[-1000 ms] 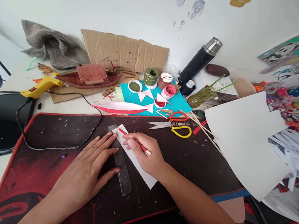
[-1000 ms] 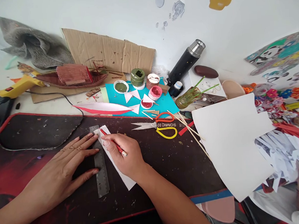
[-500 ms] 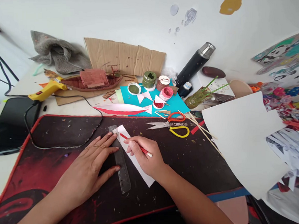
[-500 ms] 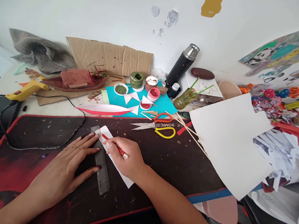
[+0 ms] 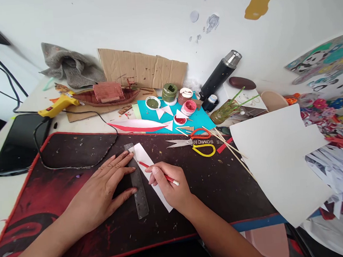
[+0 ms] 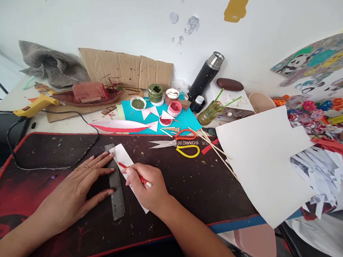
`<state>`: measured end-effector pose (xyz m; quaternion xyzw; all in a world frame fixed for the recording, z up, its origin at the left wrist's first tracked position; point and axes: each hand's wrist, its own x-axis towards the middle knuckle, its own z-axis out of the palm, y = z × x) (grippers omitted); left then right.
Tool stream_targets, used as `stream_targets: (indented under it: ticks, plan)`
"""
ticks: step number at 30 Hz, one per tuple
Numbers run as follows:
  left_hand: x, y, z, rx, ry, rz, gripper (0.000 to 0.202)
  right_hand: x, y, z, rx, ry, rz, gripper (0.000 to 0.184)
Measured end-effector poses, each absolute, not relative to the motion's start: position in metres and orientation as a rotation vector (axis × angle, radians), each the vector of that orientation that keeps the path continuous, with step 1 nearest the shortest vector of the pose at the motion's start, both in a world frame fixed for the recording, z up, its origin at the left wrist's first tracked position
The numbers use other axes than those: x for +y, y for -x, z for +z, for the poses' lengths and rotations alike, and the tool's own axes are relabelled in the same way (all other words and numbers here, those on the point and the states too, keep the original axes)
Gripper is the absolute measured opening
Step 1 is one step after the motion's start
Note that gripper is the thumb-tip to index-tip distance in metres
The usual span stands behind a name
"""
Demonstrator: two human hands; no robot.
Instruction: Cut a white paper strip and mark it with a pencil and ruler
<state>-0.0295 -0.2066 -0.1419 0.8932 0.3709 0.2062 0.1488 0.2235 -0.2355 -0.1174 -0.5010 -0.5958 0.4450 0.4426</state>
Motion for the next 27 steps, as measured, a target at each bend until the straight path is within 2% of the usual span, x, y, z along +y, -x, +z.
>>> stream_targets:
  ticks: [13, 18, 23, 27]
  plan:
    - [-0.208, 0.030, -0.141, 1.085, -2.567, 0.624, 0.046, -0.252, -0.228, -0.117, -1.316, 1.190, 1.131, 0.043]
    - [-0.217, 0.033, -0.148, 1.245, -2.620, 0.684, 0.050, -0.253, -0.231, -0.118, -1.263, 1.180, 1.089, 0.044]
    - [-0.228, 0.021, -0.149, 1.259, -2.726, 0.665, 0.042, -0.261, -0.232, -0.118, -1.424, 1.103, 1.099, 0.036]
    - [-0.216, 0.025, -0.126, 1.294, -2.736, 0.671, 0.035, -0.271, -0.234, -0.121, -1.455, 1.061, 1.078, 0.030]
